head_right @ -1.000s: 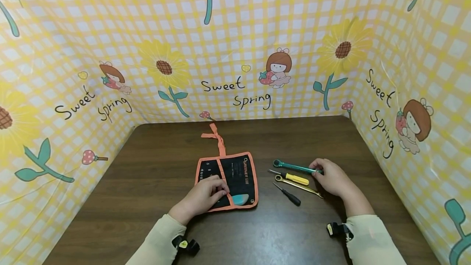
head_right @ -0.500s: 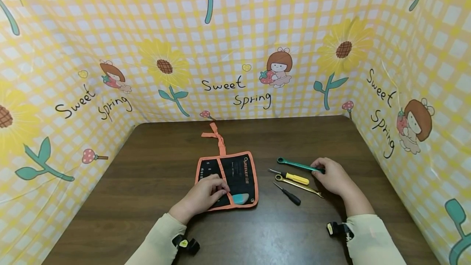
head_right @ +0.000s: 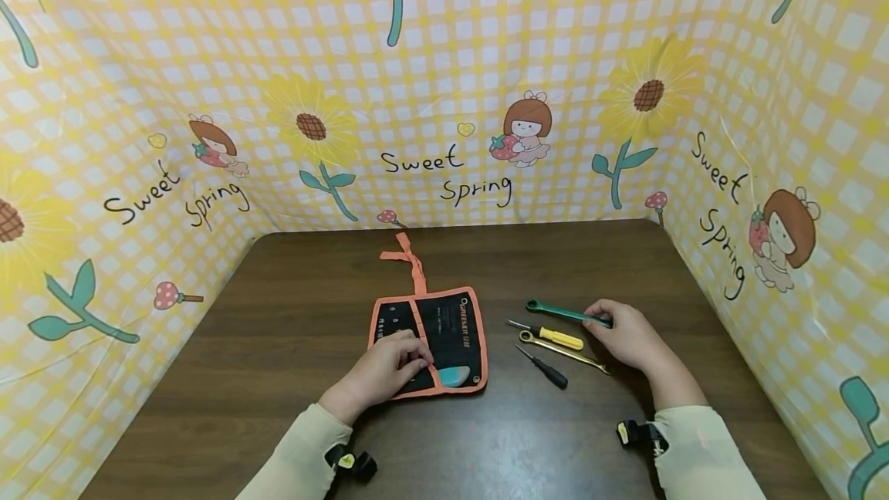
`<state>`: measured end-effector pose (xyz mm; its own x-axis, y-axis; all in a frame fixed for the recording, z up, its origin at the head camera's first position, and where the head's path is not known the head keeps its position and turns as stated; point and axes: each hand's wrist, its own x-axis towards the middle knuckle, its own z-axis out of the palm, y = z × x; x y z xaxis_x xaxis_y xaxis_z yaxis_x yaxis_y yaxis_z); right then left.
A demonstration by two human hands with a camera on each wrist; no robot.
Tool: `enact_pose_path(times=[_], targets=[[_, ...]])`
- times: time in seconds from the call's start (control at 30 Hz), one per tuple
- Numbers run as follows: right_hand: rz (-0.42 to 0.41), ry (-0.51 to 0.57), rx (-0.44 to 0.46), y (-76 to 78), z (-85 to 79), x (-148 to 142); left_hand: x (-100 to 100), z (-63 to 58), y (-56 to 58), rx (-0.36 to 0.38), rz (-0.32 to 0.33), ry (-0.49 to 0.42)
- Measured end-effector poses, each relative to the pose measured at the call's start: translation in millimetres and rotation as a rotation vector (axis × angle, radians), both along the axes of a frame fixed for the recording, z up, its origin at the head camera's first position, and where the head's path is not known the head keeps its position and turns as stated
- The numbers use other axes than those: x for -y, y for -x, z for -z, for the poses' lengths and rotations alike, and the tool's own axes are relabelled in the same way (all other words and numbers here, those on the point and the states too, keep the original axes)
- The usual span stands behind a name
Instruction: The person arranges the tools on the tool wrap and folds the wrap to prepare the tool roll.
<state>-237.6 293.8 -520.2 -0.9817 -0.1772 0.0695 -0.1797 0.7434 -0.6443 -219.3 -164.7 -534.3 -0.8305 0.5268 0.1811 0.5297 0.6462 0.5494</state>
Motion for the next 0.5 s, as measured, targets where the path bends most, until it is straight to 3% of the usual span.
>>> enact_pose_path(times=[0.5], targets=[[0.010, 0.013, -0.046, -1.9, -5.4, 3.8, -0.9, -0.1, -0.7, -0.017, -0.001, 0.005]])
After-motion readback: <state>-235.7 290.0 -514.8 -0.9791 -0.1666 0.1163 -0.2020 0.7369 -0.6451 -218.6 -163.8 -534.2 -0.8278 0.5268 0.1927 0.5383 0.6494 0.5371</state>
